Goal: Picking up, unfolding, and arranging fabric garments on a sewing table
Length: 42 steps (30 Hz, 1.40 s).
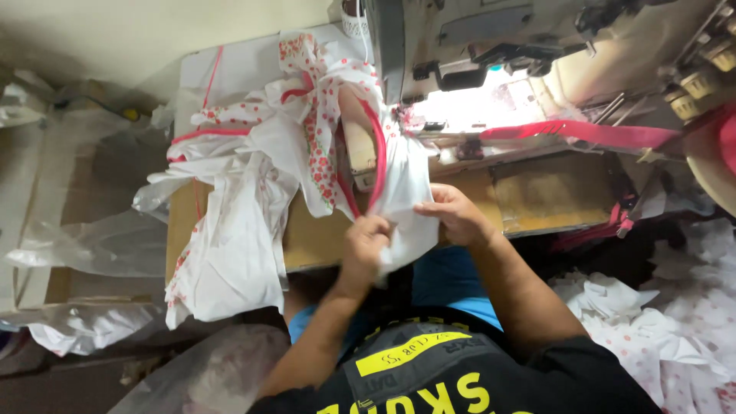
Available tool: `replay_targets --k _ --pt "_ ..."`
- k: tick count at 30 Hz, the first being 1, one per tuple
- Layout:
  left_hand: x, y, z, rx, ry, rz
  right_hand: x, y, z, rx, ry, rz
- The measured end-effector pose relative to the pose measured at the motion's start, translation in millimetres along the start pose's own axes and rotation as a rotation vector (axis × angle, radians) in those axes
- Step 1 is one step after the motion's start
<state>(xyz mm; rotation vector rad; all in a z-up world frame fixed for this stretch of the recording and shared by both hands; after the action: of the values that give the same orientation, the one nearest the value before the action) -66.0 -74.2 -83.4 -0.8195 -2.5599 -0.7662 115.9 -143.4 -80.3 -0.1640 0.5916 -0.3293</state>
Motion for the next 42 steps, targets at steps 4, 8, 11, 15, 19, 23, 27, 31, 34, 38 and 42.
replay_targets --k 4,8,11,15,19,23,27,31,34,38,42 --pt "34.6 6.1 -2.7 0.109 -0.145 0.023 -5.5 -10.7 4.4 0.073 0.152 0.231" --pt "43.7 10.4 -3.1 0.115 -0.180 0.041 -2.0 -7.7 15.6 0.180 0.277 0.407" --pt "52.1 14.3 -18.3 0.113 -0.190 0.037 -7.9 -17.1 23.6 0.182 0.175 0.283" --pt "53.9 12.2 -16.5 0.107 -0.181 0.045 -8.5 -29.0 19.0 0.307 -0.076 0.151" --pt "59.2 17.1 -30.7 0.073 -0.042 0.084 18.4 -35.8 3.0 0.400 -0.322 -0.019" --pt "59.5 44.3 -20.2 -0.208 0.141 0.017 14.3 -35.1 18.2 0.484 -0.328 -0.149" --pt "69.6 102.1 -34.4 -0.541 0.480 -0.124 11.7 -8.8 26.2 0.544 -0.372 -0.164" --pt "71.7 163.0 -36.1 -0.670 0.723 -0.226 -19.0 -0.1 59.2 0.640 -0.612 -0.252" --pt "49.2 217.8 34.2 -0.574 0.795 -0.250 -30.7 0.3 82.4 0.709 -1.032 -0.347" --pt "55.2 228.8 59.9 -0.079 0.845 -0.170 -40.2 11.3 82.2 0.594 -1.626 -0.510" --pt "98.9 164.3 5.5 -0.093 0.645 -0.250 -117.3 2.2 83.2 1.156 -1.594 -0.163"
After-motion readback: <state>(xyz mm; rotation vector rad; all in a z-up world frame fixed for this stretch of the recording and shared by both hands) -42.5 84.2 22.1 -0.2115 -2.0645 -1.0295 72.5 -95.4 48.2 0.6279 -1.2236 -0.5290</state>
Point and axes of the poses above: each hand's wrist, its own y-axis towards the middle knuckle, its own x-axis out of the back of the hand, z = x × y, the point moved 5 cm from there along y, towards the middle knuckle, and after that the axes turned 4 degrees about -x, right-handed, at the moved point
